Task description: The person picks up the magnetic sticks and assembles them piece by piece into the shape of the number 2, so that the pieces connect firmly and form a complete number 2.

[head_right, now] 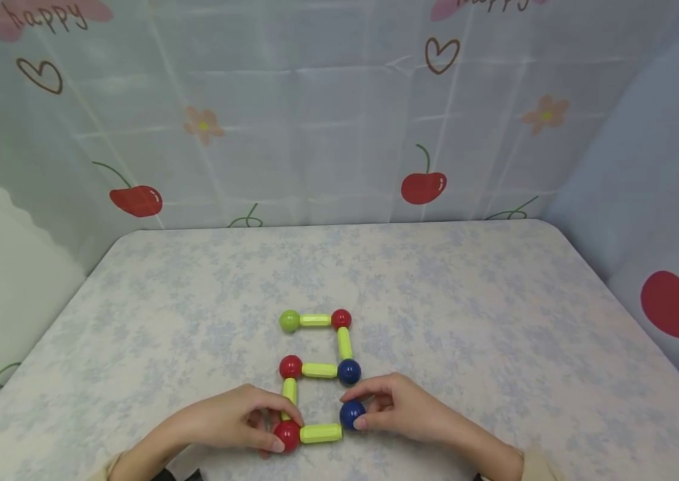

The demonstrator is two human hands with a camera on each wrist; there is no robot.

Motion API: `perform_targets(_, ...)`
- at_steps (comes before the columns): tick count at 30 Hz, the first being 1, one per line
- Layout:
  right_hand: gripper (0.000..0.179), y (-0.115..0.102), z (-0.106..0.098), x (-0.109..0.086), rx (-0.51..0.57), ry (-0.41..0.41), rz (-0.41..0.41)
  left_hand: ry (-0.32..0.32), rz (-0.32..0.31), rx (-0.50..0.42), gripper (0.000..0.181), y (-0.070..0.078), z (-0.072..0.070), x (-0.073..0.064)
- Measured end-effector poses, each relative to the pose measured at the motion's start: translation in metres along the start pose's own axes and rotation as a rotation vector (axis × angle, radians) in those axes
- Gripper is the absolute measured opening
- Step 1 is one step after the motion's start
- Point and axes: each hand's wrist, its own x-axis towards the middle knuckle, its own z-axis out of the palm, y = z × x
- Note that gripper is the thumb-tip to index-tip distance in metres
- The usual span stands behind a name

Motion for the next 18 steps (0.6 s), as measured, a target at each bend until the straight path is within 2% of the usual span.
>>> perform_targets(18, 0.029, 0.0042, 0.0057, -0.0082, -0.056, -0.039, 0.008, 0.009, -0.009, -0.007, 0.025, 0.0005, 0.0008, -0.0001)
